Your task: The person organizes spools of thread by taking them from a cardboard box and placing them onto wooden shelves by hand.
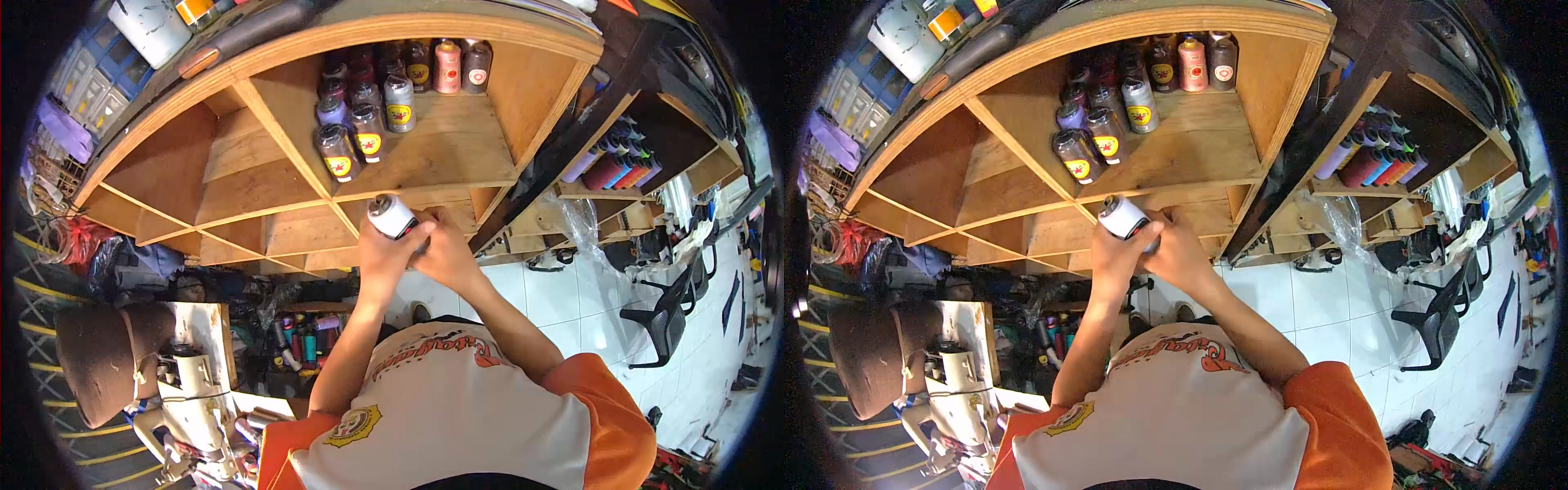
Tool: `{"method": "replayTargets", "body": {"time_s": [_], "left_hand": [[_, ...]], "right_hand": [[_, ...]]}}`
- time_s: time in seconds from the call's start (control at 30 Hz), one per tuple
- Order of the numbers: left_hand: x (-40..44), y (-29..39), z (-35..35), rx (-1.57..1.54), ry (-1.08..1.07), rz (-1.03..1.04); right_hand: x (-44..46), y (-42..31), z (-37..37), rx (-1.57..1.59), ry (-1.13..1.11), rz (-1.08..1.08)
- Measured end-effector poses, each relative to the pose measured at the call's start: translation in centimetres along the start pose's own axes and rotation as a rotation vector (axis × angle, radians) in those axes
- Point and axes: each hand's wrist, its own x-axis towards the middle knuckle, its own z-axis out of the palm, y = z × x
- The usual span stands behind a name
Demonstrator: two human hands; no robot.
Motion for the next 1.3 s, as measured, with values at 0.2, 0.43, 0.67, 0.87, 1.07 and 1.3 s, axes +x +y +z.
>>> {"method": "replayTargets", "body": {"time_s": [0.2, 0.43, 0.67, 0.87, 1.07, 1.3], "left_hand": [[0.3, 1.1, -1.1, -0.219, -0.066, -0.05], [0.9, 0.2, -3.3, -0.211, -0.183, 0.084], [0.5, 0.2, -3.7, -0.281, -0.109, 0.123], [-1.4, -1.1, -3.6, -0.255, -0.075, 0.125], [-2.9, -1.7, -4.3, -0.289, 0.023, 0.078], [-2.7, -3.7, -5.6, -0.301, 0.04, 0.054]], "right_hand": [[0.5, 0.1, -0.2, 0.311, 0.131, 0.173], [1.2, -0.9, -1.3, 0.463, -0.008, 0.216], [3.3, 3.5, -0.1, 0.291, 0.192, 0.184], [11.9, 4.1, -0.5, 0.108, 0.467, 0.11], [12.8, 6.7, 1.4, -0.114, 0.427, 0.08], [12.3, 7.1, 1.8, -0.087, 0.428, 0.071]]}}
